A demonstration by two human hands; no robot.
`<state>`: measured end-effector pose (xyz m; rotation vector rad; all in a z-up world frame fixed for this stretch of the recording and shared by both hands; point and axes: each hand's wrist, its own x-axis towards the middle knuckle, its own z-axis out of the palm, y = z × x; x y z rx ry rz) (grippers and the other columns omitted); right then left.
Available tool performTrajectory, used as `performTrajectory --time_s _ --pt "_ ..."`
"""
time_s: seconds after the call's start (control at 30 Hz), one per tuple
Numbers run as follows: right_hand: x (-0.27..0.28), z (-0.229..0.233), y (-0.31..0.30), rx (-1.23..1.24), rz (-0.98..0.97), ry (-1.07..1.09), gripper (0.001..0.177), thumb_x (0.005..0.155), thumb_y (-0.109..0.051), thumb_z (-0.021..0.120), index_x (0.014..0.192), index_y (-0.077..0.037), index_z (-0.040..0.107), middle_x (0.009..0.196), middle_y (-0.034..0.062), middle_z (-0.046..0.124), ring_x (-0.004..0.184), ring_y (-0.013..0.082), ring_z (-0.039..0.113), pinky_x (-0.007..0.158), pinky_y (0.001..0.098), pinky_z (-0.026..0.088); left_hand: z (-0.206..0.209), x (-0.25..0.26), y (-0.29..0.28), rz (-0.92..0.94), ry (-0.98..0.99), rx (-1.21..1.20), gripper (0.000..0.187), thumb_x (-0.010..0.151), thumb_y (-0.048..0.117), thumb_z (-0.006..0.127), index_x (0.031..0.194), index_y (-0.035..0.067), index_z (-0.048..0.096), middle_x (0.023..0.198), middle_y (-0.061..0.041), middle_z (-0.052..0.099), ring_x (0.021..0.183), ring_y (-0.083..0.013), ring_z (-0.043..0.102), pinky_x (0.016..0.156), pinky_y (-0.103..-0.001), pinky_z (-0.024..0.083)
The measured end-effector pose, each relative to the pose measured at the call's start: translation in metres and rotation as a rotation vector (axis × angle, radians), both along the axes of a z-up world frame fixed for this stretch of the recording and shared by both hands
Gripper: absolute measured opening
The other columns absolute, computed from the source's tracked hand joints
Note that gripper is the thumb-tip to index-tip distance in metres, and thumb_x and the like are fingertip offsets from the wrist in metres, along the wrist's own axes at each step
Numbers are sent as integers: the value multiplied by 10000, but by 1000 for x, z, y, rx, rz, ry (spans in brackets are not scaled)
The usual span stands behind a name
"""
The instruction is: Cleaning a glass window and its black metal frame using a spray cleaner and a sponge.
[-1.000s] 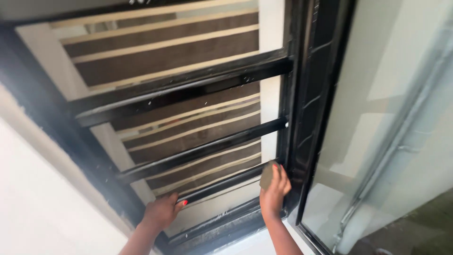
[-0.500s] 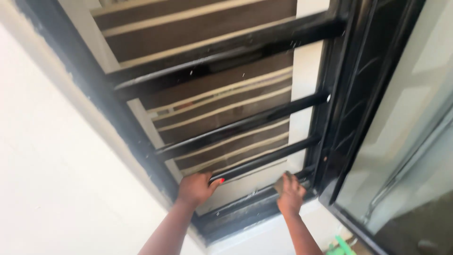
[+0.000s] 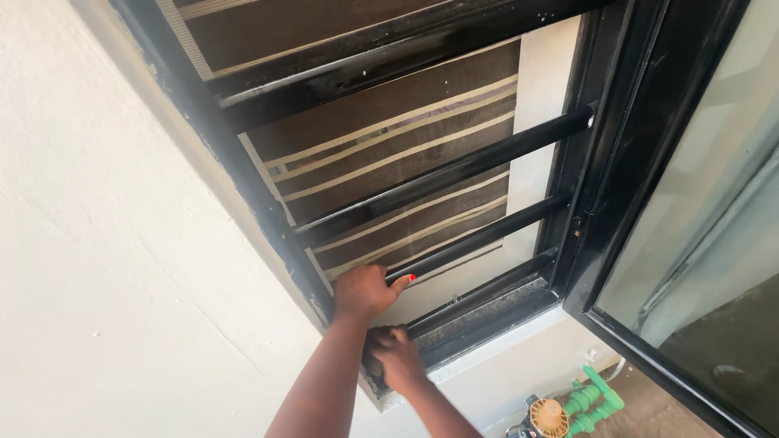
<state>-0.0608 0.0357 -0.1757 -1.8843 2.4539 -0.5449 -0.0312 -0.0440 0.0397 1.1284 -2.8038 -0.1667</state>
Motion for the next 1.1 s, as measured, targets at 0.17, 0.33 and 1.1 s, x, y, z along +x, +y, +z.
performTrajectory --time_s 0.17,0.33,1.1 --pt "-76 -15 40 -435 114 198 459 769 -73 694 1190 -241 765 1333 16 644 1072 289 588 817 443 527 -2 -2 0 -3 -11 -51 667 851 749 582 918 117 782 856 -143 743 900 -319 734 807 -457 578" --pt "-204 -1 66 -673 -457 -865 303 957 -149 708 1238 -62 639 1246 156 686 1133 292 649 994 404 550 6 -4 3 19 -73 -22 685 864 762 549 894 117 776 821 -120 742 872 -291 733 805 -447 577" --pt "-300 28 56 -269 -932 157 655 918 -102 593 1557 -112 445 1607 0 437 1320 296 470 923 468 525 12 -13 5 80 -153 -50 706 858 786 535 836 122 772 787 -100 728 851 -286 730 800 -427 582"
